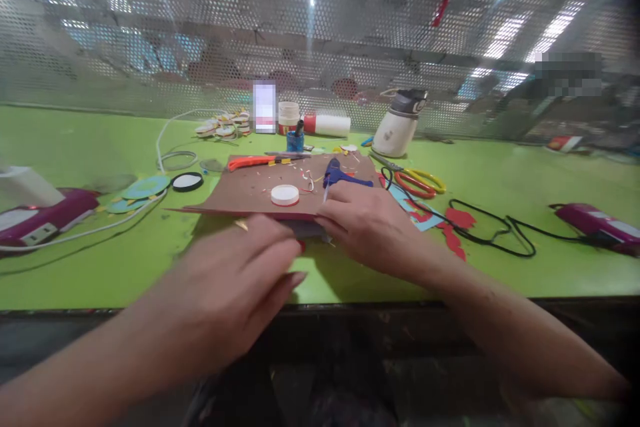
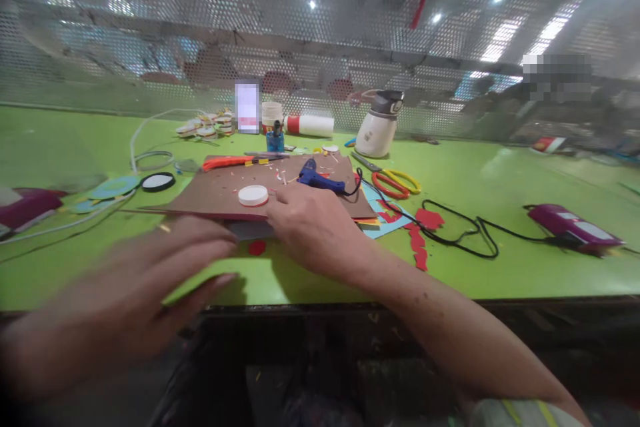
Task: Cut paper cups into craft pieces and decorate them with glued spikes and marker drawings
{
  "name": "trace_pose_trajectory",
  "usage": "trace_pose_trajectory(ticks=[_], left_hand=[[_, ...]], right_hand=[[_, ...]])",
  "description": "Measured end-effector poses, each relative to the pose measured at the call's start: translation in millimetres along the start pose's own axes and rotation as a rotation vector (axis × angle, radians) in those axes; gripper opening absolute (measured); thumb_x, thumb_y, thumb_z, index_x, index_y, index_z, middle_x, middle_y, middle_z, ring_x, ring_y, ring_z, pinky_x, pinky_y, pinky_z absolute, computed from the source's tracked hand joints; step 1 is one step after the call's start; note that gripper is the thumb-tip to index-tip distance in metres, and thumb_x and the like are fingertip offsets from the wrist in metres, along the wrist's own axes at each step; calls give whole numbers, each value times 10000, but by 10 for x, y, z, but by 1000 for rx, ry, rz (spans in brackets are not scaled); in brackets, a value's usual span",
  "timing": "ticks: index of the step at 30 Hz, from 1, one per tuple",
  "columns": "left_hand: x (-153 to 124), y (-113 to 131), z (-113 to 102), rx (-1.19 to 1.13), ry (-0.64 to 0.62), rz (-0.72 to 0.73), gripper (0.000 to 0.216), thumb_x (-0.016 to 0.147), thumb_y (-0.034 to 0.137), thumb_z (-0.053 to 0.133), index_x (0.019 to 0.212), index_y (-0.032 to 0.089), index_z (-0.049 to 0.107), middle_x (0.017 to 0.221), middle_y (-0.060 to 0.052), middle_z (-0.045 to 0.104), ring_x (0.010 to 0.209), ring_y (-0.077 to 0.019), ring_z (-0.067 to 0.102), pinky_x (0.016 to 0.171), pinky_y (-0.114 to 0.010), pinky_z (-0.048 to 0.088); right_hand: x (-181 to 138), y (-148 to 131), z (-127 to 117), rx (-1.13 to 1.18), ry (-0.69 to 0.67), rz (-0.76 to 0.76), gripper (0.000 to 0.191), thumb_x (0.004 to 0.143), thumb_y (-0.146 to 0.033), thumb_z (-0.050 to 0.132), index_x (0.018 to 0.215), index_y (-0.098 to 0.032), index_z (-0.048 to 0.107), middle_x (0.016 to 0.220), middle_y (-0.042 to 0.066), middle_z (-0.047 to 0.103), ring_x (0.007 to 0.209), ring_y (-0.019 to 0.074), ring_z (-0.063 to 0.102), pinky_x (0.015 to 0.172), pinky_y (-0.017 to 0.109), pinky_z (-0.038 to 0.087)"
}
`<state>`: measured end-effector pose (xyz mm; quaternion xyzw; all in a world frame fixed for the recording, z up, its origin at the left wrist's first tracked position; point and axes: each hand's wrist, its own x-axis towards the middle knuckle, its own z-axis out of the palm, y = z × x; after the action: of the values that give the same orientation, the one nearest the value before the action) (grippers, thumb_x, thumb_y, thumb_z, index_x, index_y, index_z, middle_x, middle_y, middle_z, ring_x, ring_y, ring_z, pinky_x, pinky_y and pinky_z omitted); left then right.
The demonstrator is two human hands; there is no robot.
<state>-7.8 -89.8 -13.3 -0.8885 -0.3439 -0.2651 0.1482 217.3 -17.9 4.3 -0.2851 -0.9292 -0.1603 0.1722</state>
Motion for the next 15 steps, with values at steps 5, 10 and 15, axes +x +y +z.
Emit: trace_pose_trajectory(ticks=[5, 10, 15], left_hand=[[-26, 48, 395, 36, -248, 51, 406, 852, -33, 425, 1173, 120, 619, 1176, -142, 708, 1068, -239, 664, 948, -373, 540], [241, 51, 418, 97, -429, 10, 345, 833, -34, 475, 1074, 88, 689, 1115, -192, 728, 1082, -290, 674, 938, -421, 543], [342, 68, 324, -93, -507, -62, 257, 936, 218, 610, 1176, 134, 648, 1196, -141, 670, 1046, -254, 659, 888, -432, 561]], right_hand=[[6, -51, 8, 33, -58, -5, 148, 944, -125, 549, 924, -136, 695, 862, 84, 669, 755, 210, 573, 590, 322, 281], [10, -60, 36, 72, -119, -20, 155, 935, -105, 543, 960, -126, 694, 918, 99, 685, 798, 228, 597, 628, 327, 325], [12, -10, 64, 101, -78, -11, 143, 942, -128, 567, 879, -136, 695, 873, 86, 684, 761, 206, 592, 603, 312, 304]])
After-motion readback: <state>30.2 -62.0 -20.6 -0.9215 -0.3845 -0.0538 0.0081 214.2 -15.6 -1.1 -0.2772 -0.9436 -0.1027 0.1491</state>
